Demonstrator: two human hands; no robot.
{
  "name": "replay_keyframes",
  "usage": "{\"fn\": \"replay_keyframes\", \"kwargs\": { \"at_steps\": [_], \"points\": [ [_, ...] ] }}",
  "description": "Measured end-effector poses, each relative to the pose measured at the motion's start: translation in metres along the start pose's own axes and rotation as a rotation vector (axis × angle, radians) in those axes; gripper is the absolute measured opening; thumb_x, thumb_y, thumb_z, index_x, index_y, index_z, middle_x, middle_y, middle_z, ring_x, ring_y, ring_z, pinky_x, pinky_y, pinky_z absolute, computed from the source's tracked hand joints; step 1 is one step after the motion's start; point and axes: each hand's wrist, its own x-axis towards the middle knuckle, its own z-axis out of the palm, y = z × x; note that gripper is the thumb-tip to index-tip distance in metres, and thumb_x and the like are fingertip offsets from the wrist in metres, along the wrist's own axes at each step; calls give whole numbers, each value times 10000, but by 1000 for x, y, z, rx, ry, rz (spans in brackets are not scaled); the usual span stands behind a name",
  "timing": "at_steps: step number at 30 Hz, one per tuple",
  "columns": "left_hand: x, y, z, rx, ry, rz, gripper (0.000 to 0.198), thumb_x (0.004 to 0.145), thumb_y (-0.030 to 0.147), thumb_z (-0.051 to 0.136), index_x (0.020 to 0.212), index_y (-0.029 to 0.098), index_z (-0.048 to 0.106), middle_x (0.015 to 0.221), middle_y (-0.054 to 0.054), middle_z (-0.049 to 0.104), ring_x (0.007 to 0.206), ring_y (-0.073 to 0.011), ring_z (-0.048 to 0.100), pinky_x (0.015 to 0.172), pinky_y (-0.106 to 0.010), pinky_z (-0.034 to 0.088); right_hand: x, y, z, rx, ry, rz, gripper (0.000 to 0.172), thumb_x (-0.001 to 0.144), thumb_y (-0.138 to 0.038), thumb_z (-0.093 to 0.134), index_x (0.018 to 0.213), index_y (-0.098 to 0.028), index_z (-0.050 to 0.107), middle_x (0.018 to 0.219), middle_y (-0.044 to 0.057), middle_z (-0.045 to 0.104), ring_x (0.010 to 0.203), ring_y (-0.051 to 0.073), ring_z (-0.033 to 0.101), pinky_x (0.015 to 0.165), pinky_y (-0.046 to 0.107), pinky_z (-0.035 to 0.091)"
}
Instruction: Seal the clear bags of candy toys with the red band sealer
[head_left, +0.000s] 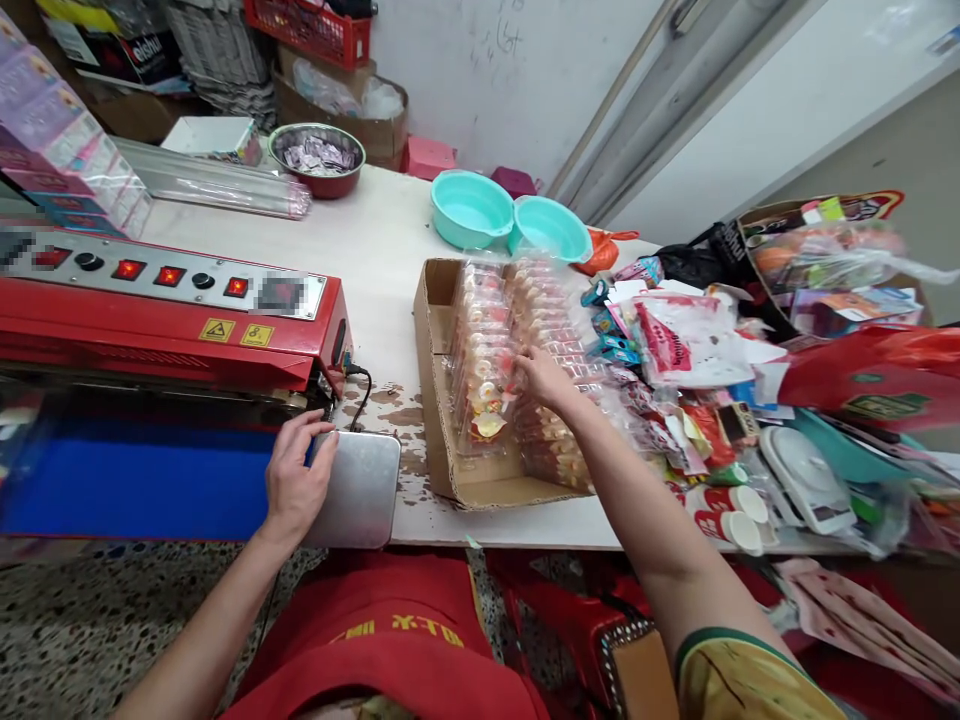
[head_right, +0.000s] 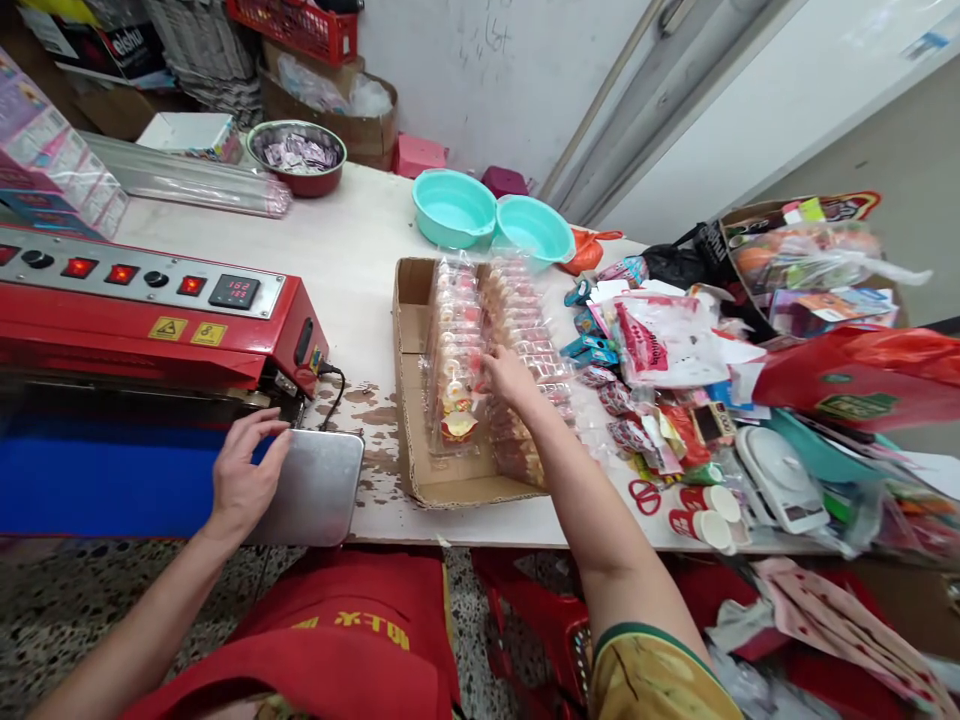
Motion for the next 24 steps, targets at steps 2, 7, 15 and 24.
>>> {"fn": "replay_keyframes", "kwargs": {
  "at_steps": [2, 7, 15, 24],
  "points": [
    [-3, 2, 3, -5, -29, -13, 153, 877, 315, 545, 929, 202, 636, 1127, -82, 627, 1078, -211, 590, 968, -373, 454, -5, -1, -4, 71, -8, -19, 118, 695, -195, 769, 768, -154, 685, 1045, 145, 624, 984, 272, 584, 847, 363, 457],
    [-2, 18, 14, -117, -114, -38, 148, 879, 310, 542, 920, 203, 636, 1139, -78, 623, 1083, -206, 586, 940, -372, 474, -49, -28, -49, 611, 243, -126, 194, 755, -361, 738, 663, -206, 668, 1192, 90, 653, 1056, 259, 627, 890, 401, 493],
    [50, 113, 16, -792, -409, -131, 618, 752, 403, 718, 1304, 219, 509, 1296, -117, 580, 1130, -230, 588, 935, -358, 499, -92, -113, -141, 787, 427, -254, 57, 789, -341, 728, 781, -296, 762, 865, 32, 757, 850, 224, 715, 805, 377, 565],
    [44, 89, 4, -1025, -224, -735, 343, 596, 438, 812, 752, 141, 738, 738, -52, 709, 634, -142, 618, 580, -241, 481, -51, -177, -59, 1325, 40, -10, 194, 603, -378, 844, 687, -223, 762, 749, 49, 755, 699, 213, 703, 696, 354, 576]
  ]
}}
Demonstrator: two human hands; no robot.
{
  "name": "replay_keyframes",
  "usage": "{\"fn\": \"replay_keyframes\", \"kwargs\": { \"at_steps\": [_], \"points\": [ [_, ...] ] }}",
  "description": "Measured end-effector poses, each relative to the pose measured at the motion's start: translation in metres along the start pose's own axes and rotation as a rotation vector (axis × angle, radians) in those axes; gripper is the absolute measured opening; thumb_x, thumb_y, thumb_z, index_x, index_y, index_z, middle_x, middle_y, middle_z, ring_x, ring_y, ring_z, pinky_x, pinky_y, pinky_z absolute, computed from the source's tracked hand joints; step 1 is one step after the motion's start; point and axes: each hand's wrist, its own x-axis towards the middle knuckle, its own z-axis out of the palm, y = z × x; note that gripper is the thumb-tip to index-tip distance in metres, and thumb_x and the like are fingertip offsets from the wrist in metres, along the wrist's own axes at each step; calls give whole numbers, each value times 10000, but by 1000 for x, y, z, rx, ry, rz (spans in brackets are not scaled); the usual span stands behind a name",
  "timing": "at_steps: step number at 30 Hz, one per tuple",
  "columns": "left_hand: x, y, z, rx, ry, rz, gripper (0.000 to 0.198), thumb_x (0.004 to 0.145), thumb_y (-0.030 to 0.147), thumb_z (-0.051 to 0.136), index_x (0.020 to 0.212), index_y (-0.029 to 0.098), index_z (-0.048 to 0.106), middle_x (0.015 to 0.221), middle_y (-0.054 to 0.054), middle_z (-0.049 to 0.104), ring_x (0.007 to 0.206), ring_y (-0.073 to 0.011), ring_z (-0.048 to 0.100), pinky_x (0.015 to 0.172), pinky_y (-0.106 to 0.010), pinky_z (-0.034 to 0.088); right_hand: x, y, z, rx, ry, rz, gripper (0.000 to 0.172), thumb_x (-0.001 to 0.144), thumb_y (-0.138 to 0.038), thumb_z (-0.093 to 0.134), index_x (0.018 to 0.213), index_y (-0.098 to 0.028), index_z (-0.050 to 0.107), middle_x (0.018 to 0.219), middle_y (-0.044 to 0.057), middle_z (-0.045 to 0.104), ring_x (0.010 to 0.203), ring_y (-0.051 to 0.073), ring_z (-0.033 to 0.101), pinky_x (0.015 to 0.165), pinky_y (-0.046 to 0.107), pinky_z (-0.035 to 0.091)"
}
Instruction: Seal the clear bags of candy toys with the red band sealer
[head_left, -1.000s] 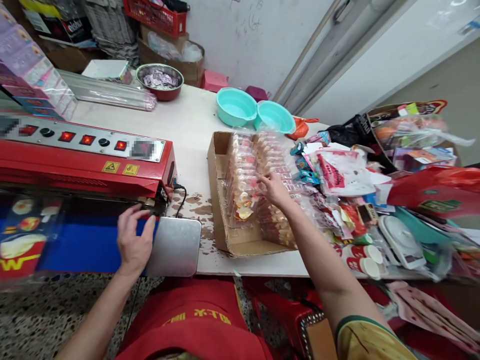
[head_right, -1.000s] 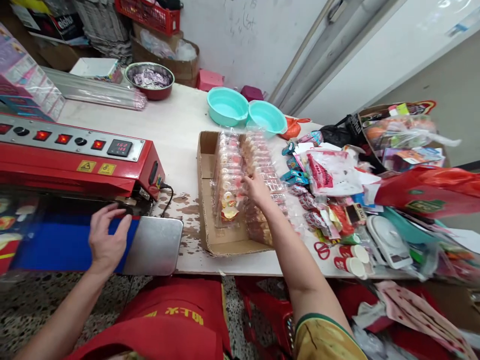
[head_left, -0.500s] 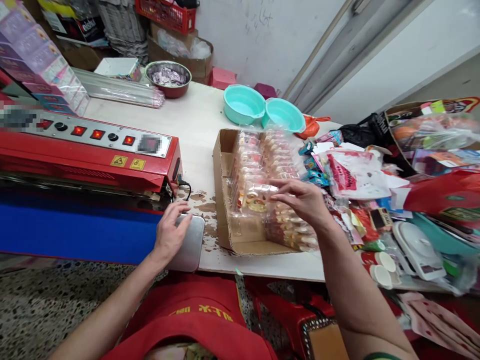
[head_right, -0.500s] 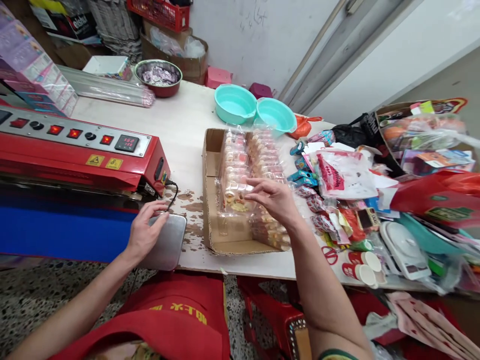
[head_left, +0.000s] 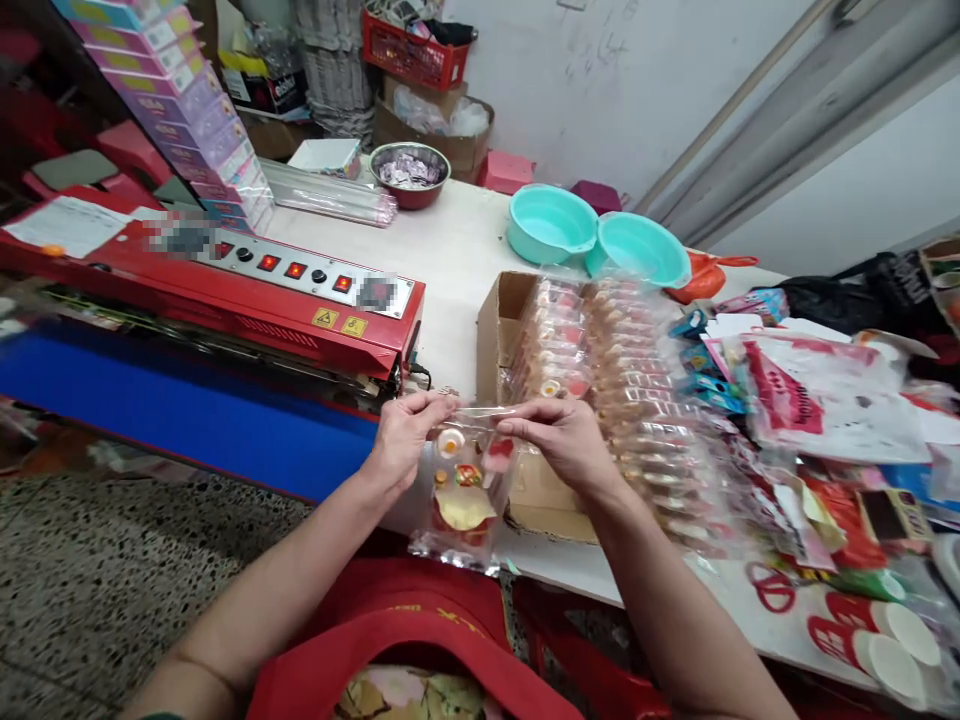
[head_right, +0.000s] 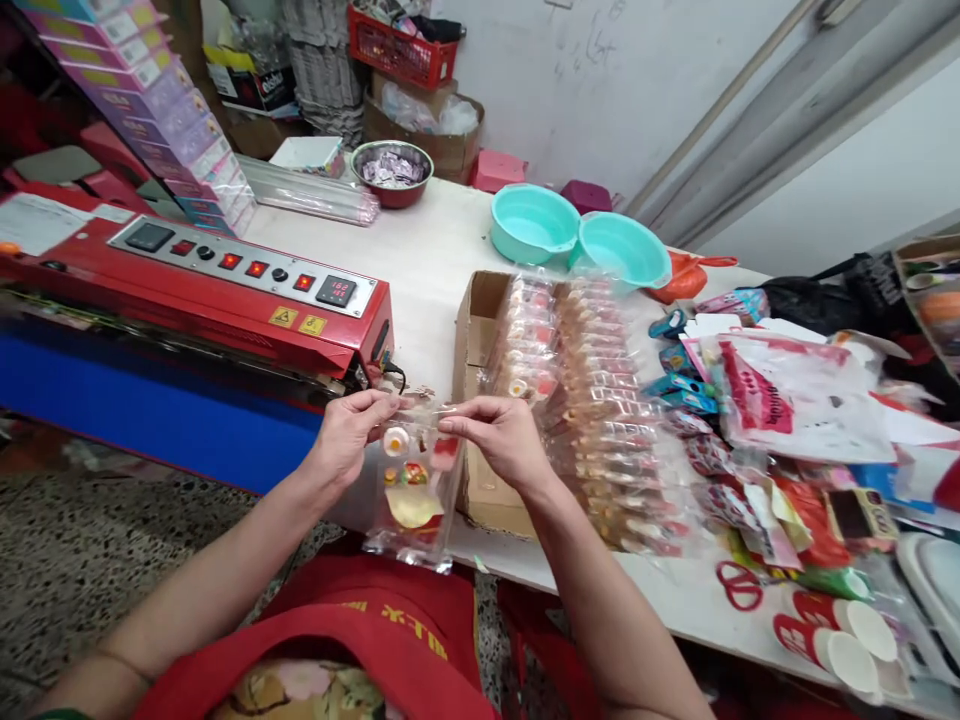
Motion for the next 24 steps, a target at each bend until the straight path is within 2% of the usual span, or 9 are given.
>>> {"fn": "replay_keyframes", "kwargs": {
  "at_steps": [4, 6, 12, 15, 18, 20, 21, 22, 24],
  "points": [
    [13, -32, -31, 47, 248, 128, 339, 624, 464, 784, 615, 146, 667, 566, 14, 613, 518, -93, 530, 505, -205, 411, 11, 36, 41, 159, -13, 170, 280, 515, -382, 877, 665, -190, 740, 761, 62, 752, 680, 202, 690, 678, 345, 565],
    [21, -40, -47, 60, 312, 110, 370, 609, 472, 788, 586, 138, 628, 518, 22, 580, 463, -81, 494, 467, -200, 385, 17, 49, 62, 232, -11, 230, 341, 476, -390, 889, 683, -174, 724, 722, 56, 740, 640, 195, 680, 644, 338, 562],
    [33, -28, -100, -22, 358, -174, 415, 549, 389, 837, 794, 130, 625, 664, -40, 680, 509, -130, 598, 459, -222, 472, 56, 80, 111, 324, 4, 314, 477, 420, -366, 890, 776, -156, 652, 636, 32, 710, 544, 165, 635, 534, 275, 503],
    [34, -22, -122, 1, 361, -174, 424, 552, 236, 834, 895, 134, 608, 704, -37, 686, 550, -136, 626, 496, -234, 516, 77, 93, 137, 362, 19, 343, 493, 389, -367, 884, 748, -168, 611, 622, 17, 692, 533, 166, 621, 510, 273, 478],
    [38, -17, -135, -8, 432, -127, 368, 585, 137, 776, 901, 128, 588, 700, -34, 678, 549, -137, 625, 511, -250, 531, 83, 95, 158, 375, 47, 326, 516, 430, -451, 859, 763, -183, 571, 639, 9, 675, 575, 176, 627, 552, 298, 499],
    [42, -12, -144, -18, 514, -87, 312, 597, 85, 727, 869, 124, 580, 693, -25, 664, 550, -135, 620, 525, -253, 530, 78, 91, 154, 313, 93, 204, 528, 528, -518, 813, 861, -189, 569, 754, 28, 691, 677, 180, 642, 637, 316, 524],
    [44, -8, -151, -15, 562, -62, 297, 594, 59, 704, 854, 124, 575, 687, -16, 654, 550, -131, 615, 534, -253, 526, 74, 89, 142, 236, 130, 115, 544, 579, -536, 790, 942, -194, 572, 848, 45, 694, 755, 187, 644, 687, 326, 530],
    [47, -5, -160, -3, 618, -34, 293, 587, 36, 683, 840, 126, 567, 679, -3, 639, 549, -127, 607, 545, -254, 522, 69, 86, 124, 124, 180, 16, 576, 614, -542, 776, 1030, -202, 567, 949, 64, 681, 838, 198, 636, 731, 336, 530],
    [54, 3, -183, 77, 733, 36, 318, 573, 13, 665, 846, 134, 554, 688, 14, 619, 574, -131, 600, 587, -278, 522, 58, 83, 69, -187, 291, -163, 657, 638, -539, 779, 1159, -217, 541, 1105, 100, 620, 988, 237, 586, 796, 363, 516]
  ]
}}
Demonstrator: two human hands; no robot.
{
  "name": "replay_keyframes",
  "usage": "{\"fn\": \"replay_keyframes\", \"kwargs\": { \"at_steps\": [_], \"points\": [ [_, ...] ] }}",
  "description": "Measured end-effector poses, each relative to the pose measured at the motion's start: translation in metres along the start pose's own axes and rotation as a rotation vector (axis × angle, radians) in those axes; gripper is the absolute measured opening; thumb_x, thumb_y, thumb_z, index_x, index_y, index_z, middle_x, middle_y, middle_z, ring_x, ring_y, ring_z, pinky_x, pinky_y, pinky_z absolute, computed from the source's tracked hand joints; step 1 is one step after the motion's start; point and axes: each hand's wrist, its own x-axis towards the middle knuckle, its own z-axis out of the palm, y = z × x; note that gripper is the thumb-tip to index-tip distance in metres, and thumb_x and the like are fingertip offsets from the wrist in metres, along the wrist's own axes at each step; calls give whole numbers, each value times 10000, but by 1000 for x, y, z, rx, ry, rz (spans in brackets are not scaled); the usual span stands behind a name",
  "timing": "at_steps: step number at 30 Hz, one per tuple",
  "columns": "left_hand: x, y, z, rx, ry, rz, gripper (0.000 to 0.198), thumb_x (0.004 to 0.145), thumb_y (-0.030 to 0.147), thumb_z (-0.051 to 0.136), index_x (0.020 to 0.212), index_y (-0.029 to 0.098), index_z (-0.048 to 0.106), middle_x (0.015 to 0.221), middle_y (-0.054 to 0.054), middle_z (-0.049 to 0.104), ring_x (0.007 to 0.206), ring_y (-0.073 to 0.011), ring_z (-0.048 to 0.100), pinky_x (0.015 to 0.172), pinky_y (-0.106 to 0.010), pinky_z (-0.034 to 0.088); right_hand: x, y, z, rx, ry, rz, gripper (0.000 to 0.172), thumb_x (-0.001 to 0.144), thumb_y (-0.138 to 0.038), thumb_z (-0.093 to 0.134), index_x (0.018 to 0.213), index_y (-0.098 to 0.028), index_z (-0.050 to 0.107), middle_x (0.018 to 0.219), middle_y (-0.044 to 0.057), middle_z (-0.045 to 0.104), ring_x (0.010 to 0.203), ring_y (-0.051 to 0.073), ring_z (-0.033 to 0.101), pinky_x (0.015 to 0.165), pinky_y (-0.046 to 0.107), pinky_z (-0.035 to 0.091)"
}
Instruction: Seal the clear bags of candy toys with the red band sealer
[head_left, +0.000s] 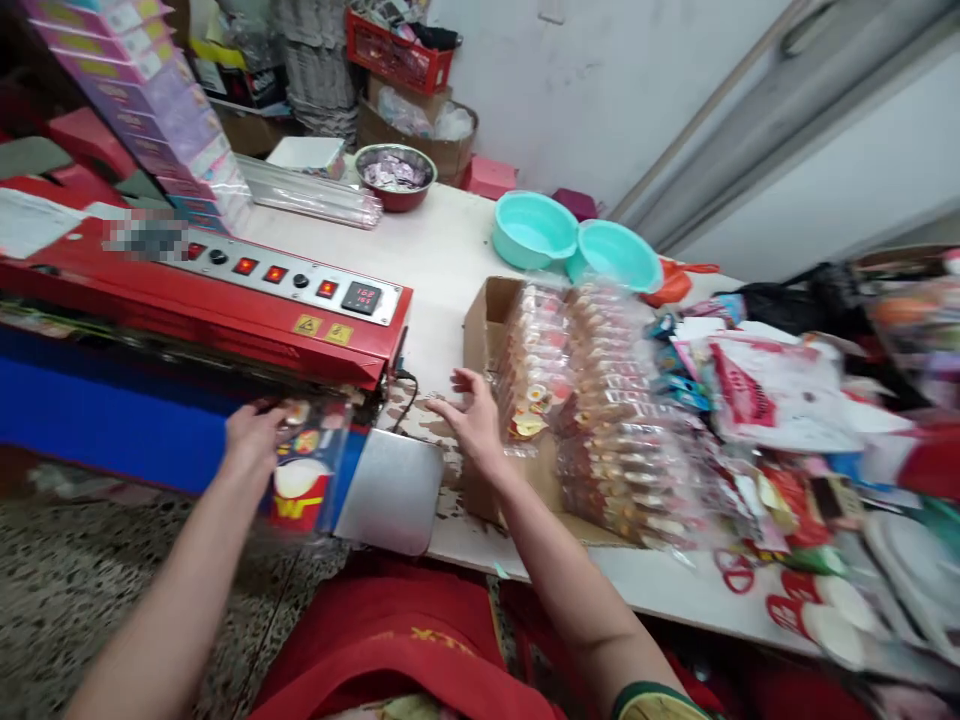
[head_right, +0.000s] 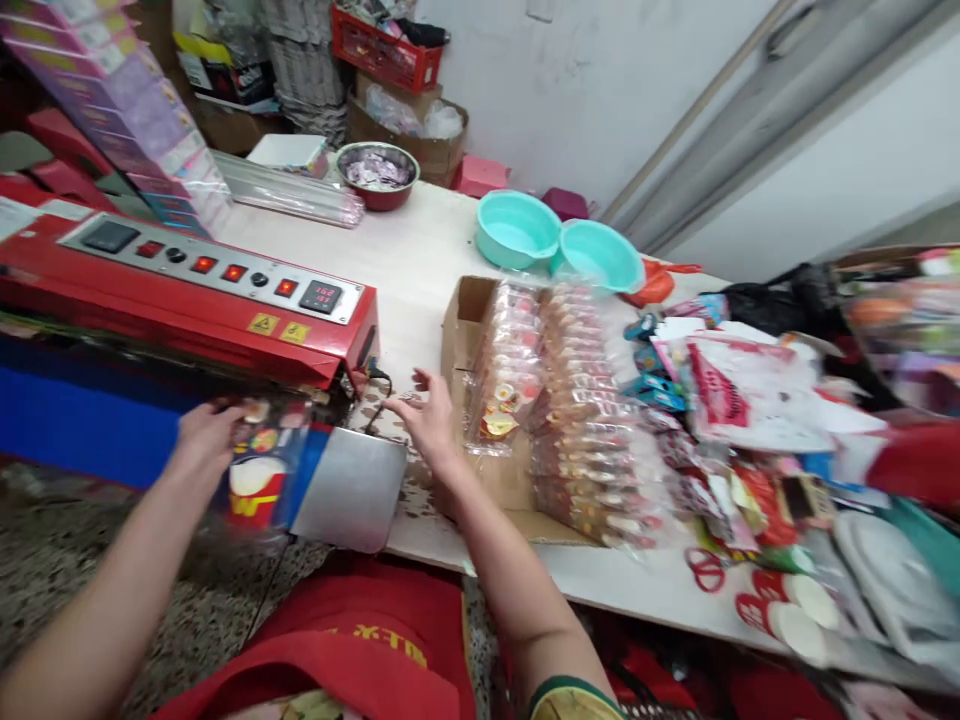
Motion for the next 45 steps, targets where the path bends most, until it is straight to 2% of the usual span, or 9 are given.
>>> {"fn": "replay_keyframes", "kwargs": {
  "at_steps": [3, 6, 10, 19, 23, 28, 32, 41, 45],
  "points": [
    [28, 4, -20, 291, 271, 335, 463, 537, 68, 747, 950, 159, 557, 866, -21, 648, 805, -207, 630, 795, -410, 518, 17, 19, -102, -547, 75, -190, 682, 623, -508, 809, 1177, -209, 549, 1165, 138, 543, 1096, 311, 494, 909, 451, 447],
    [28, 0, -28, 600, 475, 748, 620, 533, 217, 821, 1092, 182, 556, 1150, -94, 612, 1104, -310, 550, 1005, -520, 377, 39, 40, -179, -1015, 23, -148, 591, 626, -404, 832, 1127, -196, 597, 1142, 159, 498, 1081, 348, 456, 909, 468, 406],
    [-22, -17, -8, 622, 248, 1063, 518, 705, 387, 731, 1141, 166, 558, 1168, -119, 601, 1151, -300, 522, 1030, -477, 358, 67, 57, -209, -1218, -195, -155, 371, 678, -266, 795, 1013, -201, 649, 1083, 134, 511, 1011, 307, 481, 855, 400, 416],
    [-105, -55, 41, 625, -277, 1009, 204, 862, 349, 584, 975, 187, 632, 1142, -103, 617, 1107, -245, 556, 988, -417, 418, 66, 39, -206, -880, -303, -207, 145, 744, -267, 737, 657, -175, 666, 1084, 134, 640, 1037, 280, 594, 879, 399, 474],
    [-132, -44, 70, 462, -653, 790, 202, 848, 297, 588, 1027, 207, 566, 1114, -77, 641, 1053, -197, 610, 945, -373, 479, 30, -25, -204, -378, -226, -223, 215, 799, -396, 692, 718, -197, 701, 1044, 91, 724, 959, 250, 679, 815, 381, 537],
    [-175, 4, 130, 133, -964, 797, 491, 721, 237, 703, 1099, 219, 389, 1334, -126, 519, 1215, -207, 545, 1034, -383, 444, -1, -117, -191, -355, -112, -388, 79, 807, -315, 709, 816, -254, 759, 906, 30, 758, 865, 221, 714, 826, 363, 567],
    [-190, 28, 147, 120, -1019, 702, 556, 695, 196, 688, 1135, 231, 351, 1099, -64, 609, 923, -157, 654, 780, -278, 523, -10, -137, -170, -300, -172, -363, 76, 788, -317, 729, 825, -262, 766, 882, 23, 762, 829, 225, 720, 780, 365, 586],
    [-153, 16, 95, -18, -933, 136, 647, 678, 250, 733, 1254, 215, 441, 1068, -83, 668, 887, -161, 657, 720, -242, 498, -14, -87, -108, 83, -257, 52, 195, 670, -432, 794, 721, -246, 768, 841, 59, 763, 791, 255, 713, 745, 396, 580],
    [-128, 19, 82, -17, -839, -118, 401, 636, 365, 772, 930, 120, 653, 897, -102, 700, 701, -164, 646, 584, -243, 479, -14, -69, -70, 171, -353, 183, 247, 605, -434, 827, 692, -211, 763, 743, 57, 750, 677, 210, 682, 658, 336, 551]
  ]
}}
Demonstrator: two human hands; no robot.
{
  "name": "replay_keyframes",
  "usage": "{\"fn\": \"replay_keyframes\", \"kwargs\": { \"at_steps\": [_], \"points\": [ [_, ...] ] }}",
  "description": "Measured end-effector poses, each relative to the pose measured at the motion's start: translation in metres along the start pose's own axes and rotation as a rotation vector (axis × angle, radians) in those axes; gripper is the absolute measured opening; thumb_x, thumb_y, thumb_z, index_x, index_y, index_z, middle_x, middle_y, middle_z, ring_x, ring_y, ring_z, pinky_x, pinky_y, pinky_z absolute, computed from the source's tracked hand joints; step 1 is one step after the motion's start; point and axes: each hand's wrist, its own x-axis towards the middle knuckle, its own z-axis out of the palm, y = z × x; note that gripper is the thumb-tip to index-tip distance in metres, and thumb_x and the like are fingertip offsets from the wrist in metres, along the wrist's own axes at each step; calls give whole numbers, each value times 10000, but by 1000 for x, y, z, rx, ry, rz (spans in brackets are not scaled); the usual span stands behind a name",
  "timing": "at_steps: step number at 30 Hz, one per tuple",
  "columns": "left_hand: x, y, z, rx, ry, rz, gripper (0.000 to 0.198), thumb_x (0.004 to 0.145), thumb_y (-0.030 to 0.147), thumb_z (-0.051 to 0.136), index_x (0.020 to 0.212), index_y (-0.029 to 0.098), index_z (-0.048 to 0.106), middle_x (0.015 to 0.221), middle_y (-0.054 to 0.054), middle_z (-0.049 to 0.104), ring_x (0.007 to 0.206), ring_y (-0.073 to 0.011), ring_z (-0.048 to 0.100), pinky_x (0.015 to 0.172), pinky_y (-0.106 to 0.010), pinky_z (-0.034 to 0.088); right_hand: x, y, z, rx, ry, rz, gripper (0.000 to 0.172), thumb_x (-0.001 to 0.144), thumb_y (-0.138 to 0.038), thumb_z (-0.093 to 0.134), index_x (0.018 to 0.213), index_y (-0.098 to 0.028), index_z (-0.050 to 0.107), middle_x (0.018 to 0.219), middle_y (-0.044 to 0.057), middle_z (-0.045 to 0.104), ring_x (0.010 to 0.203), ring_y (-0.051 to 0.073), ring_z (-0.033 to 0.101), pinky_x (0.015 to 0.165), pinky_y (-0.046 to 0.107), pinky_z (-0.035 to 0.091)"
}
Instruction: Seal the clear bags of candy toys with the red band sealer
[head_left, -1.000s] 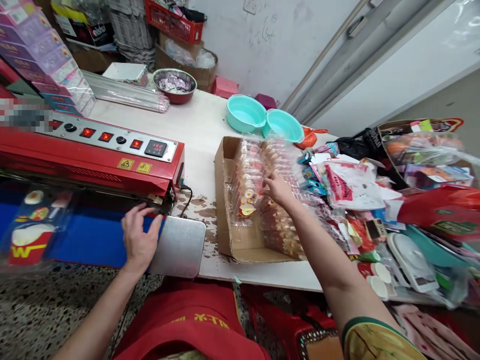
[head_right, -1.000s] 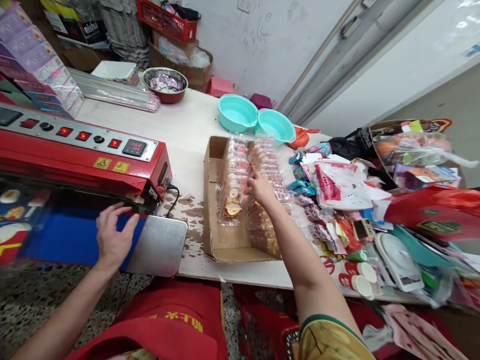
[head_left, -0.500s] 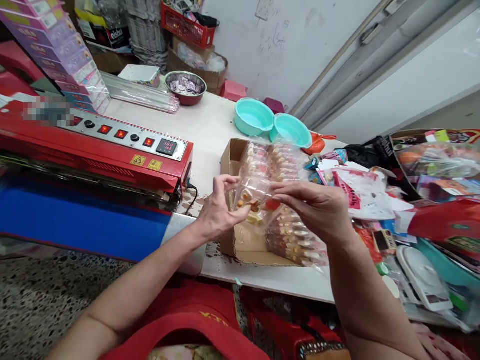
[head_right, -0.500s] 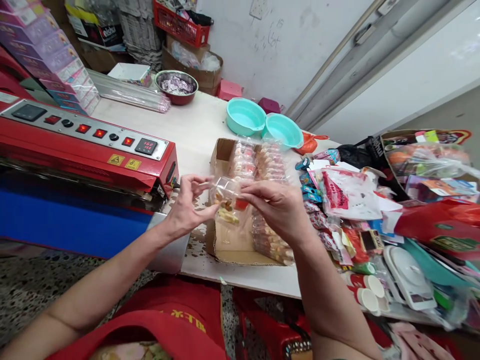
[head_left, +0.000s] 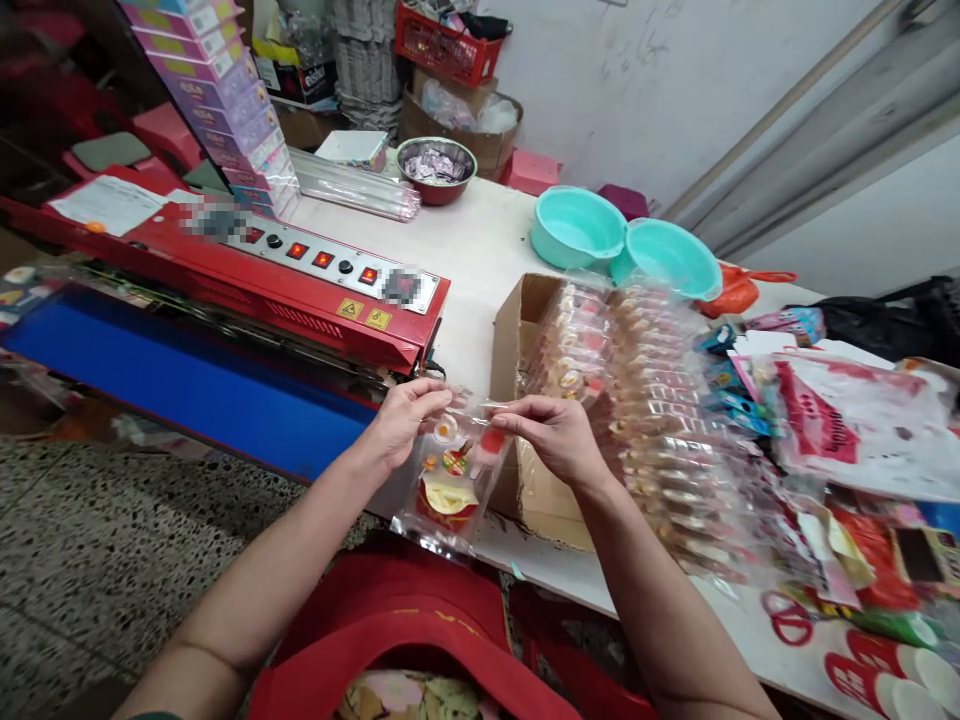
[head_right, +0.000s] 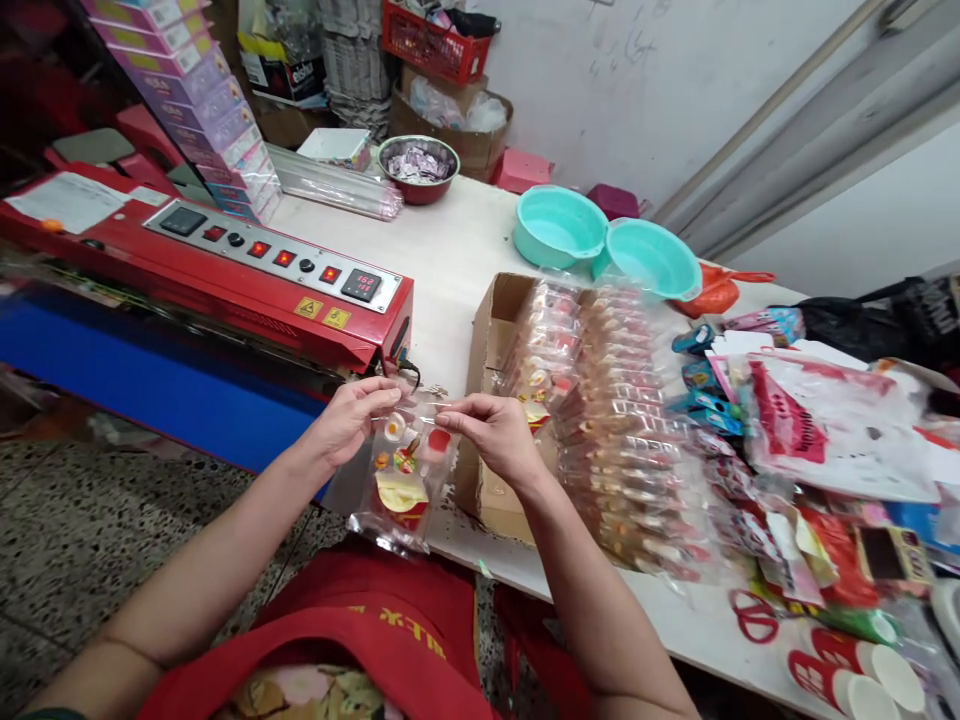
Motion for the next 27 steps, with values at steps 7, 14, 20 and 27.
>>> {"fn": "replay_keyframes", "kwargs": {
  "at_steps": [7, 14, 20, 27],
  "points": [
    [-15, -35, -38, 284, 149, 272, 567, 656, 336, 774, 1157, 211, 538, 1280, -119, 575, 934, -197, 648, 755, -320, 535, 21, 40, 34, 182, -33, 256, 349, 480, -460, 874, 619, -175, 728, 636, 35, 702, 559, 146, 611, 581, 290, 504],
    [-35, -73, -57, 1285, 120, 672, 192, 902, 335, 541, 1018, 267, 679, 1285, -63, 584, 1112, -233, 566, 930, -355, 462, 24, 73, 54, 219, -46, 330, 367, 472, -470, 872, 611, -166, 719, 552, 7, 652, 479, 110, 529, 493, 248, 423],
    [-26, -76, -46, 1288, 276, 549, 166, 890, 318, 554, 821, 249, 689, 979, -46, 651, 893, -188, 578, 766, -294, 438, 21, 84, 63, 233, -34, 332, 360, 471, -471, 868, 602, -171, 717, 543, -3, 647, 475, 107, 521, 486, 242, 424],
    [-11, -57, -47, 345, 415, 141, 537, 651, 410, 763, 1113, 182, 611, 1076, -90, 635, 763, -154, 604, 648, -268, 475, 17, 64, 57, 244, -81, 285, 306, 486, -417, 875, 620, -180, 737, 628, 20, 704, 555, 131, 591, 579, 267, 484]
  ]
}}
